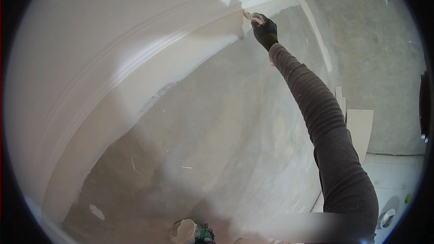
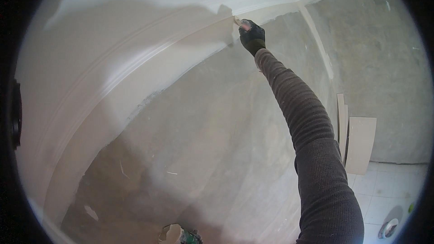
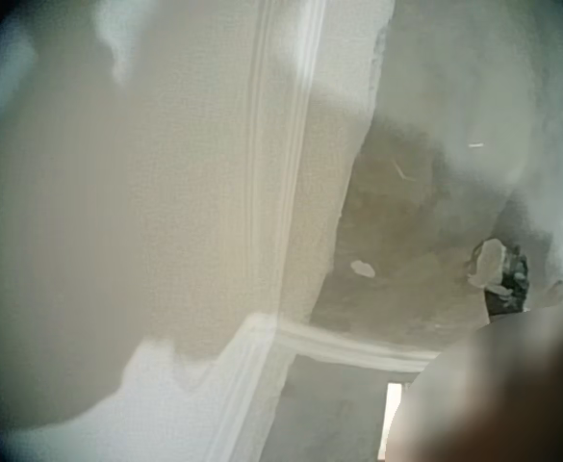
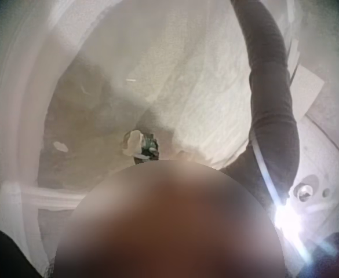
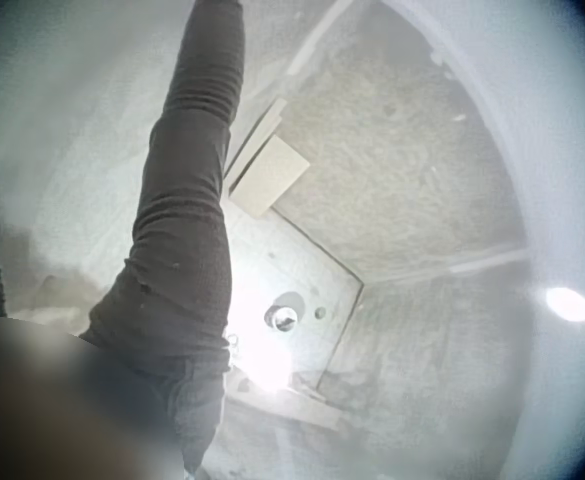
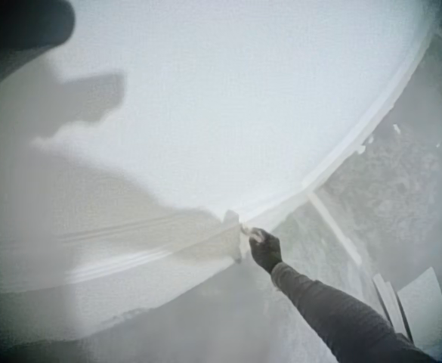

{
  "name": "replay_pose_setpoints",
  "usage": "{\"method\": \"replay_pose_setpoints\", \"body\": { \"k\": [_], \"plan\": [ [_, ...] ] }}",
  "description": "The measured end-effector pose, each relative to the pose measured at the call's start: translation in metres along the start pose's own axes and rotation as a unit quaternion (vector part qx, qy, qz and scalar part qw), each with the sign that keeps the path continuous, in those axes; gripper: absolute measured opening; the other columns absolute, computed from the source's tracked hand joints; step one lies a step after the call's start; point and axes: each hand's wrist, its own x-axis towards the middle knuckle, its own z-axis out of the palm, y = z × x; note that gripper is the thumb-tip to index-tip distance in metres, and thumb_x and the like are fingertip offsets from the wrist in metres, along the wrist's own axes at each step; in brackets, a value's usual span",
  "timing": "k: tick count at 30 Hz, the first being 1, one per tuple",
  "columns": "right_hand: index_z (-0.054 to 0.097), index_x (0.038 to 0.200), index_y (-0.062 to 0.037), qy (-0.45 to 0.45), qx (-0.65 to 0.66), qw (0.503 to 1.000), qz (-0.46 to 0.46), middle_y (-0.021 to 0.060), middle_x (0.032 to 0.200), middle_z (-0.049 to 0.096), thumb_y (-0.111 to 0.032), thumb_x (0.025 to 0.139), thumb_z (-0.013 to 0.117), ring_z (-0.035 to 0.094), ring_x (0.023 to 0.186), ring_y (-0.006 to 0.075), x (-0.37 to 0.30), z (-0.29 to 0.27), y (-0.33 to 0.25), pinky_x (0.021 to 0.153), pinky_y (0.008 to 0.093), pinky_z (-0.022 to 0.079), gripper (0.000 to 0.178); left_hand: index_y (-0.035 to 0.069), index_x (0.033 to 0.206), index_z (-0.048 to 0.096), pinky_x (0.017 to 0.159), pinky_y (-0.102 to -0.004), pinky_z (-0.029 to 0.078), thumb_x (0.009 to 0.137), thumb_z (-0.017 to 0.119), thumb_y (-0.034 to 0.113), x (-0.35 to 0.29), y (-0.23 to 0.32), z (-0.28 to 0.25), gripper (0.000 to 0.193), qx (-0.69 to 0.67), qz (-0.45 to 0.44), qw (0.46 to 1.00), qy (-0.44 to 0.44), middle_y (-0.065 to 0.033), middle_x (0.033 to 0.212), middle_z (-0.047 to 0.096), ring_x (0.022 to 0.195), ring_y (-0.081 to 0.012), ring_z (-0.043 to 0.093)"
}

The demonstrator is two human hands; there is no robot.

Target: Applying plaster or filler to the ceiling moulding and wall joints using a spatula and brush.

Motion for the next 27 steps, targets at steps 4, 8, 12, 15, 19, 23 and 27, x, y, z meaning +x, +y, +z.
{"method": "replay_pose_setpoints", "body": {
  "k": [4, 8, 12, 15, 19, 23, 27],
  "plan": [
    [0.07, 0.119, -0.0094, -0.022, 0.016, 1.0, 0.015, 0.013, 0.114, 0.072, -0.029, 0.09, 0.062, 0.069, 0.105, 0.0331, -0.004, 0.005, -0.012, 0.094, 0.0415, 0.053, 0.035, 0.004, 0.14, 0.047, 0.076, -0.0387, 0.054, 0.1, 0.056, 0.035, -0.012, 0.002, -0.013, 0.052, 0.065, 0.076, 0.995, 0.031, -0.0093, 0.11, 0.057, 0.094, -0.0242, 0.057],
    [0.069, 0.118, -0.0091, -0.02, 0.054, 0.998, 0.021, 0.0132, 0.111, 0.073, -0.028, 0.09, 0.063, 0.07, 0.1, 0.0318, -0.008, 0.002, -0.009, 0.091, 0.0406, 0.054, 0.035, 0.003, 0.138, 0.049, 0.076, -0.0395, 0.055, 0.099, 0.056, 0.037, -0.009, 0.002, -0.015, 0.052, 0.086, 0.086, 0.991, 0.049, -0.0134, 0.116, 0.057, 0.097, -0.0271, 0.058],
    [0.069, 0.119, -0.0086, -0.031, 0.028, 0.999, 0.002, 0.0131, 0.107, 0.073, -0.027, 0.09, 0.064, 0.071, 0.097, 0.0295, -0.005, -0.002, -0.005, 0.089, 0.0393, 0.055, 0.035, 0.003, 0.135, 0.052, 0.075, -0.0404, 0.057, 0.099, 0.056, 0.04, -0.007, -0.001, -0.016, 0.052, 0.101, 0.095, 0.988, 0.061, -0.0174, 0.121, 0.058, 0.101, -0.0299, 0.059],
    [0.069, 0.119, -0.0085, -0.052, 0.054, 0.997, 0.028, 0.013, 0.108, 0.073, -0.027, 0.09, 0.063, 0.071, 0.098, 0.0302, -0.005, -0.001, -0.014, 0.089, 0.0397, 0.055, 0.035, 0.003, 0.134, 0.053, 0.075, -0.0408, 0.058, 0.099, 0.056, 0.041, -0.007, 0.0, -0.016, 0.053, 0.106, 0.103, 0.987, 0.068, -0.0195, 0.124, 0.059, 0.102, -0.0314, 0.059],
    [0.068, 0.12, -0.0085, -0.057, 0.019, 0.998, 0.007, 0.0132, 0.11, 0.073, -0.028, 0.09, 0.063, 0.069, 0.101, 0.0325, -0.005, -0.005, -0.015, 0.091, 0.041, 0.054, 0.037, 0.003, 0.133, 0.054, 0.076, -0.0407, 0.057, 0.101, 0.054, 0.039, -0.004, 0.002, -0.021, 0.048, 0.119, 0.102, 0.987, 0.042, -0.0181, 0.124, 0.059, 0.102, -0.0318, 0.06],
    [0.068, 0.12, -0.0086, -0.049, 0.02, 0.999, -0.001, 0.0134, 0.111, 0.073, -0.029, 0.089, 0.063, 0.069, 0.103, 0.0329, -0.006, -0.008, -0.016, 0.092, 0.0411, 0.053, 0.037, 0.003, 0.133, 0.054, 0.077, -0.0402, 0.057, 0.101, 0.053, 0.038, -0.004, -0.001, -0.019, 0.047, 0.138, 0.105, 0.983, 0.058, -0.0183, 0.126, 0.058, 0.104, -0.0314, 0.059],
    [0.068, 0.121, -0.0084, -0.069, 0.011, 0.998, 0.006, 0.0139, 0.112, 0.072, -0.028, 0.09, 0.063, 0.069, 0.103, 0.0332, -0.01, -0.009, -0.023, 0.092, 0.0417, 0.053, 0.037, 0.003, 0.133, 0.054, 0.077, -0.0398, 0.057, 0.101, 0.053, 0.036, -0.009, -0.002, -0.02, 0.046, 0.112, 0.08, 0.99, 0.015, -0.0191, 0.129, 0.057, 0.106, -0.0319, 0.059]
  ]
}}
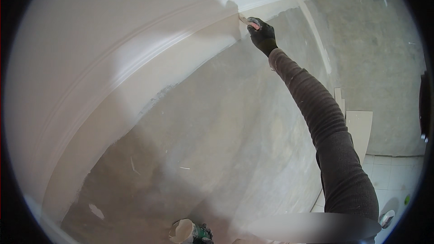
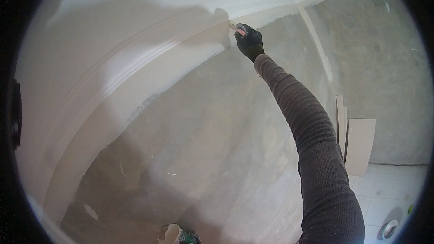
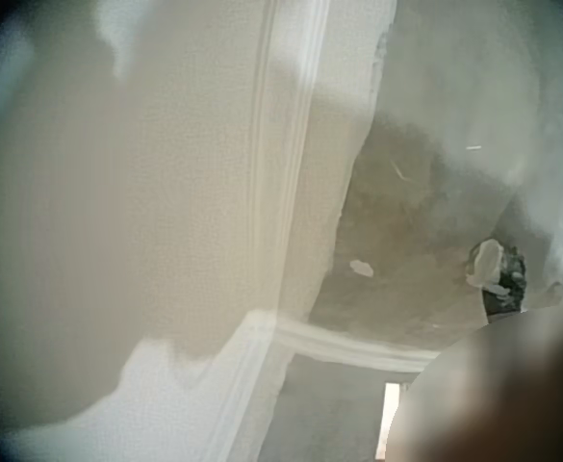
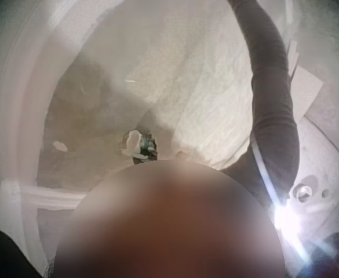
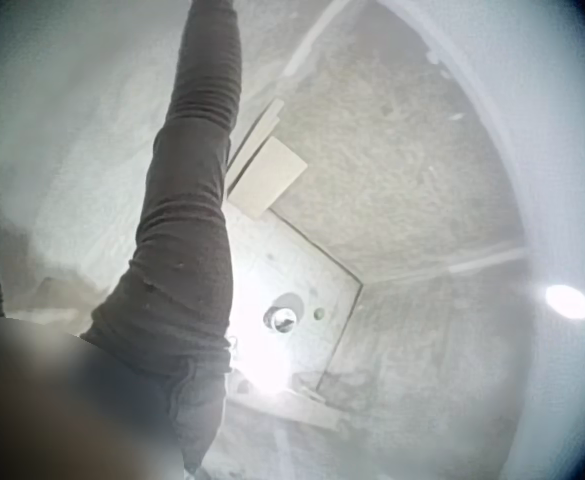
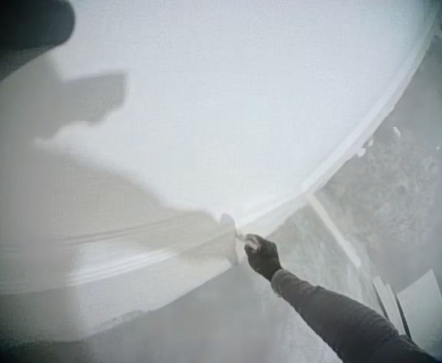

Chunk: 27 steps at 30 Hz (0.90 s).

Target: Applying plaster or filler to the ceiling moulding and wall joints using a spatula and brush.

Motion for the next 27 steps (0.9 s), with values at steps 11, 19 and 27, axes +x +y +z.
{"method": "replay_pose_setpoints", "body": {
  "k": [11, 19, 27],
  "plan": [
    [0.07, 0.109, -0.0075, -0.008, 0.109, 0.994, -0.03, 0.0157, 0.108, 0.071, -0.022, 0.09, 0.067, 0.069, 0.096, 0.0352, -0.029, -0.05, -0.047, 0.084, 0.0412, 0.056, 0.024, 0.003, 0.13, 0.055, 0.075, -0.0437, 0.058, 0.099, 0.054, 0.041, 0.009, -0.005, -0.008, 0.049, 0.054, 0.04, 0.998, 0.018, -0.018, 0.122, 0.059, 0.099, -0.0312, 0.06],
    [0.067, 0.111, 0.0044, 0.01, 0.552, 0.768, 0.324, 0.0101, 0.104, 0.069, -0.008, 0.102, 0.056, 0.069, 0.099, 0.0225, -0.237, -0.207, -0.141, 0.091, 0.0357, 0.058, 0.019, 0.012, 0.134, 0.056, 0.072, -0.0463, 0.059, 0.093, 0.055, 0.057, 0.004, -0.012, -0.033, 0.061, -0.061, -0.008, 0.998, -0.026, -0.0189, 0.125, 0.062, 0.104, -0.0385, 0.062],
    [0.065, 0.113, 0.0042, -0.264, 0.456, 0.649, 0.549, 0.0126, 0.095, 0.071, -0.008, 0.094, 0.068, 0.071, 0.076, 0.0215, -0.306, -0.302, -0.252, 0.065, 0.0316, 0.059, 0.022, 0.015, 0.133, 0.055, 0.06, -0.0435, 0.061, 0.093, 0.053, 0.062, -0.018, -0.07, -0.008, 0.062, 0.02, -0.019, 0.996, 0.085, -0.0155, 0.124, 0.063, 0.099, -0.0394, 0.066]
  ]
}}
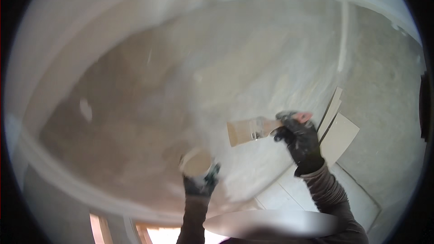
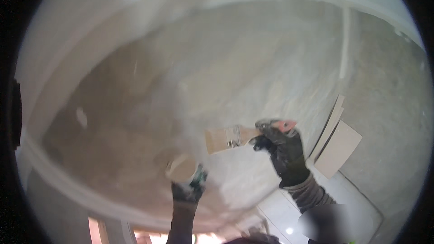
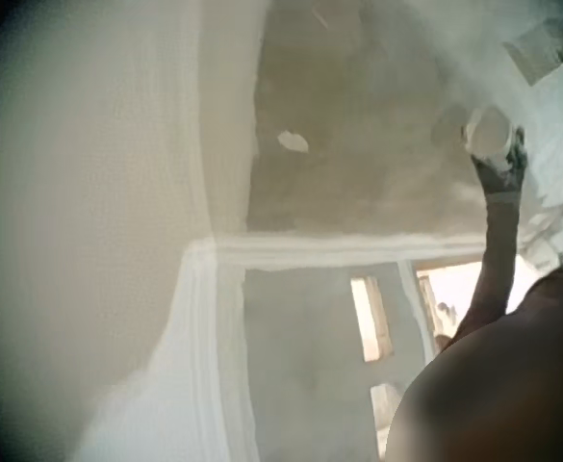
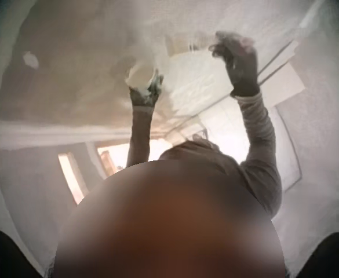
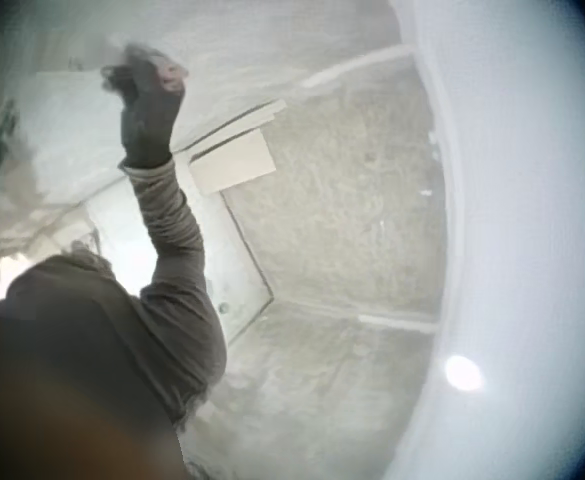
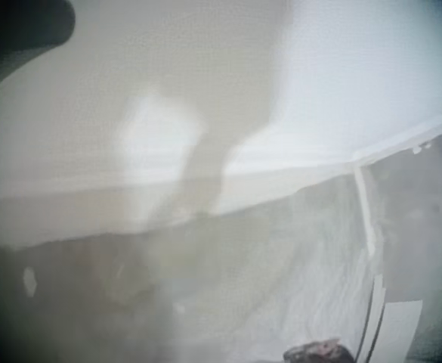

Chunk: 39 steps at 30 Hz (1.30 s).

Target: Applying plaster or filler to the ceiling moulding and wall joints using a spatula and brush.

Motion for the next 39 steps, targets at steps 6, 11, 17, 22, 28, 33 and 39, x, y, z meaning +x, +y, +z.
{"method": "replay_pose_setpoints", "body": {
  "k": [6, 11, 17, 22, 28, 33, 39],
  "plan": [
    [0.069, 0.104, 0.0034, -0.211, -0.338, 0.905, -0.147, 0.0133, 0.095, 0.072, -0.007, 0.089, 0.075, 0.071, 0.078, 0.0183, -0.031, 0.058, -0.012, 0.066, 0.0311, 0.058, 0.02, 0.018, 0.135, 0.054, 0.056, -0.0396, 0.059, 0.097, 0.046, 0.063, -0.021, -0.023, 0.0, 0.06, 0.011, -0.038, 0.999, -0.007, -0.012, 0.126, 0.062, 0.1, -0.0345, 0.067],
    [0.063, 0.098, 0.0039, -0.263, -0.383, 0.868, -0.175, 0.0158, 0.093, 0.07, -0.001, 0.085, 0.075, 0.07, 0.078, 0.0206, -0.045, 0.072, 0.03, 0.068, 0.0313, 0.058, 0.019, 0.02, 0.143, 0.05, 0.087, -0.0572, 0.054, 0.097, 0.037, 0.07, -0.038, -0.035, -0.023, 0.069, 0.042, -0.048, 0.997, -0.049, -0.0109, 0.14, 0.057, 0.124, -0.0334, 0.059],
    [0.063, 0.091, -0.0049, -0.337, -0.471, 0.793, -0.191, 0.0077, 0.073, 0.067, -0.004, 0.088, 0.072, 0.069, 0.066, 0.0157, -0.055, 0.084, 0.062, 0.061, 0.0285, 0.054, 0.01, 0.021, 0.144, 0.047, 0.086, -0.0612, 0.053, 0.098, 0.036, 0.068, -0.048, -0.037, -0.033, 0.068, -0.03, -0.087, 0.995, -0.043, -0.0112, 0.14, 0.057, 0.123, -0.0348, 0.059],
    [0.067, 0.096, -0.0044, -0.313, -0.434, 0.834, -0.137, 0.0048, 0.074, 0.069, -0.014, 0.088, 0.075, 0.067, 0.064, 0.0145, -0.061, 0.086, 0.063, 0.06, 0.0276, 0.052, 0.015, 0.021, 0.143, 0.049, 0.088, -0.0613, 0.052, 0.097, 0.038, 0.069, -0.056, -0.032, -0.037, 0.068, 0.009, -0.063, 0.996, -0.054, -0.0107, 0.14, 0.058, 0.124, -0.0353, 0.059],
    [0.07, 0.095, -0.0024, -0.3, -0.419, 0.856, -0.044, 0.0066, 0.077, 0.071, -0.016, 0.09, 0.076, 0.067, 0.066, 0.0122, -0.056, 0.065, 0.083, 0.061, 0.0273, 0.053, 0.016, 0.022, 0.142, 0.051, 0.085, -0.0593, 0.053, 0.096, 0.039, 0.069, -0.061, -0.031, -0.034, 0.066, 0.05, -0.062, 0.997, -0.005, -0.0095, 0.139, 0.059, 0.121, -0.0345, 0.061],
    [0.07, 0.103, 0.0016, -0.147, -0.207, 0.947, 0.197, 0.0105, 0.084, 0.072, -0.014, 0.093, 0.071, 0.073, 0.076, 0.0186, -0.05, 0.056, 0.071, 0.067, 0.0298, 0.06, 0.019, 0.023, 0.141, 0.052, 0.079, -0.0555, 0.055, 0.096, 0.039, 0.068, -0.056, -0.034, -0.043, 0.065, 0.043, -0.066, 0.997, 0.022, -0.0097, 0.136, 0.06, 0.115, -0.0344, 0.063],
    [0.067, 0.103, 0.0015, -0.027, -0.165, 0.966, 0.198, 0.012, 0.087, 0.07, -0.02, 0.097, 0.064, 0.073, 0.075, 0.0211, -0.068, 0.039, 0.084, 0.067, 0.0316, 0.061, 0.022, 0.021, 0.132, 0.056, 0.068, -0.0423, 0.058, 0.095, 0.046, 0.067, -0.06, -0.026, -0.027, 0.06, 0.059, -0.069, 0.996, 0.016, -0.0103, 0.124, 0.064, 0.102, -0.0341, 0.066]
  ]
}}
